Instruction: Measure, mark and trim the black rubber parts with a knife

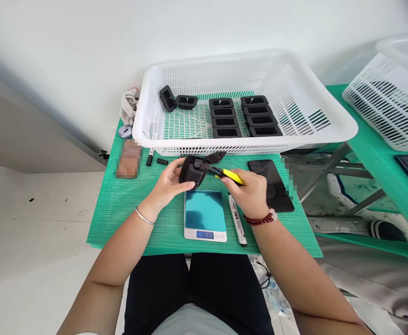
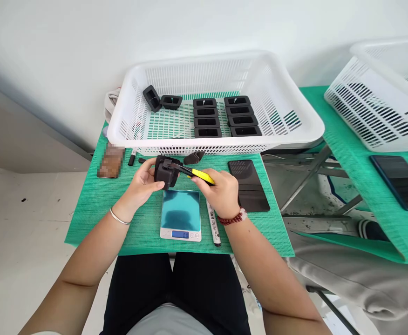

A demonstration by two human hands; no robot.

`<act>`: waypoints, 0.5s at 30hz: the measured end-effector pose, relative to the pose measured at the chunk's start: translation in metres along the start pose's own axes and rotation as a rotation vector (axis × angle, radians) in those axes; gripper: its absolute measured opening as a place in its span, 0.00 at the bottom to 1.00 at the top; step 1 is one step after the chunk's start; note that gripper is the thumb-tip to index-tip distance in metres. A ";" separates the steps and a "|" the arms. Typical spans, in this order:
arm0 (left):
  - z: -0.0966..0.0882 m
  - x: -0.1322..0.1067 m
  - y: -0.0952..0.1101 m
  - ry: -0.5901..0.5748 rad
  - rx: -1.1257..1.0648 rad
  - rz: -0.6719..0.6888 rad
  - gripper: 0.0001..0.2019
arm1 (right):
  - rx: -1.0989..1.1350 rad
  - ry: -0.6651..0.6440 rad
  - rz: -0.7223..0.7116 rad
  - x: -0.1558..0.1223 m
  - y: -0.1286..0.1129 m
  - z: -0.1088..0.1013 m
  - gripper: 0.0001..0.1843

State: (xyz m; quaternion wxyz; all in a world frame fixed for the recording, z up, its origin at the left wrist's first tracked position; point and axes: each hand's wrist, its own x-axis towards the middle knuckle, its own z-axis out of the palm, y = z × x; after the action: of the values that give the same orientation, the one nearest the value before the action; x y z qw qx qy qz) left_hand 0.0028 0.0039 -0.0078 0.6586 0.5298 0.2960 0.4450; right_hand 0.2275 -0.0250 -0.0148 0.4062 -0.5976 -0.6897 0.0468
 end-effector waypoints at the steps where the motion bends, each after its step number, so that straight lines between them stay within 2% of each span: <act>1: 0.000 0.000 0.000 0.004 0.000 -0.002 0.28 | -0.006 -0.001 0.005 0.000 0.000 0.000 0.23; 15: -0.002 0.000 -0.002 -0.006 -0.020 0.020 0.27 | 0.037 -0.009 0.036 0.002 -0.002 -0.003 0.23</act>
State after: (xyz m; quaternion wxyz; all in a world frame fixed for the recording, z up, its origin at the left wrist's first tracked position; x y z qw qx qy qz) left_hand 0.0020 0.0047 -0.0100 0.6602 0.5273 0.2842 0.4531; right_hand 0.2282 -0.0248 -0.0108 0.4130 -0.6019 -0.6799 0.0695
